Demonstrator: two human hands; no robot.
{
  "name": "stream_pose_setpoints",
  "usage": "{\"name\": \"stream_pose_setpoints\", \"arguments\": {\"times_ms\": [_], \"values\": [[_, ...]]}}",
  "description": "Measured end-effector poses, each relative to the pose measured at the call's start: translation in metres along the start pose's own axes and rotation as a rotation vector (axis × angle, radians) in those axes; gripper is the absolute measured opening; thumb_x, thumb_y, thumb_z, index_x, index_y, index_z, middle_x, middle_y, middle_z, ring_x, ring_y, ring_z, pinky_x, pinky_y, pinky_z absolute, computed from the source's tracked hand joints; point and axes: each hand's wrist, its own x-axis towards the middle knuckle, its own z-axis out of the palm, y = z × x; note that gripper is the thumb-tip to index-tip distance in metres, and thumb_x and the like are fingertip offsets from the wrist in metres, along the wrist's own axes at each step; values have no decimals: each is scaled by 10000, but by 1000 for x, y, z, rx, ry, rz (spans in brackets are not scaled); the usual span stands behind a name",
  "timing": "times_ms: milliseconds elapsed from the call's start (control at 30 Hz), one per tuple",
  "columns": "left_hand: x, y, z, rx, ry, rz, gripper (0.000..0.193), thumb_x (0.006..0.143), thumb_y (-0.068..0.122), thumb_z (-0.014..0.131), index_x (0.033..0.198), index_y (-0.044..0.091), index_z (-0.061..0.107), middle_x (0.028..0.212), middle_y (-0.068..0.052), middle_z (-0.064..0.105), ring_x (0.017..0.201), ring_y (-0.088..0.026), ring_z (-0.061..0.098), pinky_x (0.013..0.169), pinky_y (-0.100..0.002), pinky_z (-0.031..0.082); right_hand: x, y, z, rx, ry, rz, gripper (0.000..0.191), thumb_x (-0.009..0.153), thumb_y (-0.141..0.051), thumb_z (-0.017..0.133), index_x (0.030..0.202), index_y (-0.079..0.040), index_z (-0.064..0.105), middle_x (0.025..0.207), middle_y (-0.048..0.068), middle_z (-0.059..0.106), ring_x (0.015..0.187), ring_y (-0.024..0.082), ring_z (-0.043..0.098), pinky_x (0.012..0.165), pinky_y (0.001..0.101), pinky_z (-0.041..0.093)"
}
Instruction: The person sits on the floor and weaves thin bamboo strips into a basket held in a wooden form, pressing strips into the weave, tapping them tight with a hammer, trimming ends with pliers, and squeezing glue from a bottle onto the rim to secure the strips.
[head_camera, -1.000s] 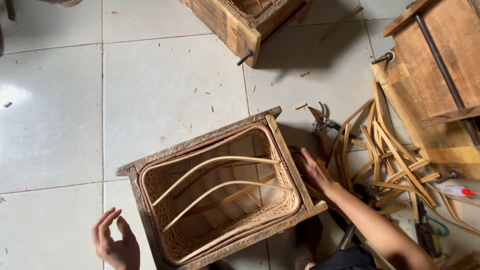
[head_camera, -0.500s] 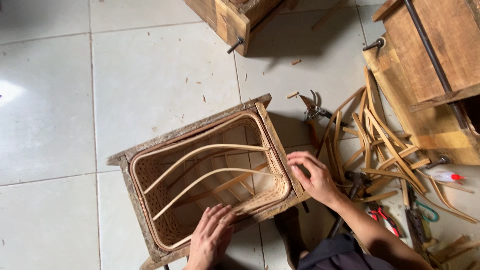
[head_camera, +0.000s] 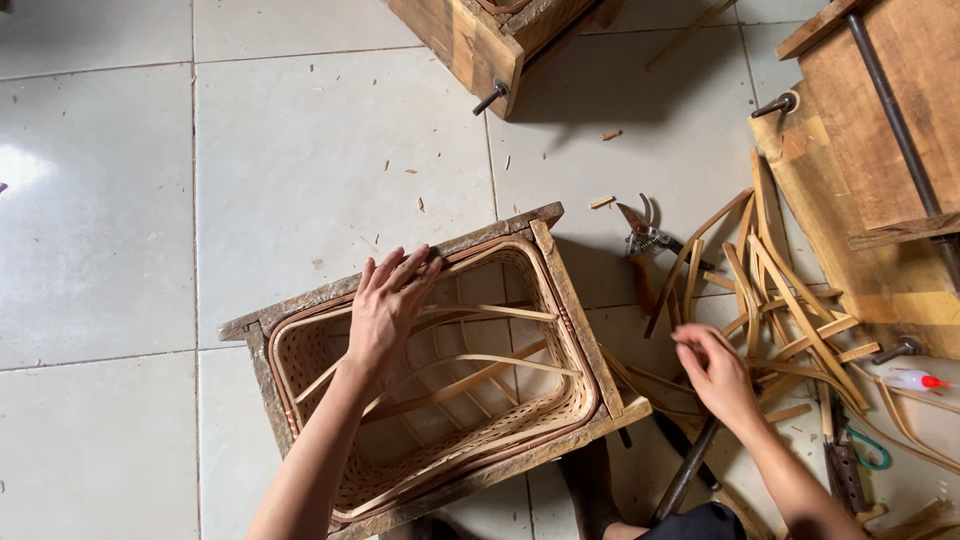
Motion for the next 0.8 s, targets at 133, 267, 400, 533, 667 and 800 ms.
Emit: {"name": "stream_pose_setpoints", "arguments": {"times_ms": [133,267,400,533,667,800], "values": [[-4,0,11,-39,25,-19,631,898,144,662,1499,294,544,1560,-2,502,1412,-314,472,1195,-588,320,-50,39,-1,-229,137,35,225,958,-100,651,1175,-42,675,1220,133,671,1112,296,666,912,396,537],[1,-5,30,-74,100,-68,584,923,160,660,1479,309,566,1561,20,507,1431,-313,471,1206,-622,294,-58,52,16,-289,192,-106,224,945,-100,655,1167,-73,668,1175,107,665,1112,311,650,969,387,521],[11,-3,32,-75,61,-89,608,909,109,639,1483,296,578,1570,26,500,1454,-300,458,1223,-592,287,-44,54,27,-313,129,-75,219,963,-108,667,1180,-83,687,1193,91,671,1109,289,659,958,374,531],[2,-27,2,-975,82,-317,414,952,194,606,1358,139,662,1564,-31,500,1438,-263,463,1218,-523,319,-38,64,30,-348,110,-59,208,965,-128,685,1169,-95,707,1203,65,687,1121,259,671,958,360,540],[-82,-98,-44,-1470,611,-689,326,1014,126,621,1300,0,715,1449,-171,655,1359,-252,585,1183,-383,447,-48,75,40,-307,112,-30,193,966,-138,685,1150,-87,712,1195,65,695,1113,240,677,953,347,543],[-187,-105,-53,-1059,528,-917,511,934,133,729,1411,38,573,1461,-128,599,1347,-258,554,1118,-385,493,-60,73,56,-241,63,141,193,967,-136,684,1151,-82,710,1174,65,699,1079,231,679,929,341,544]]}}
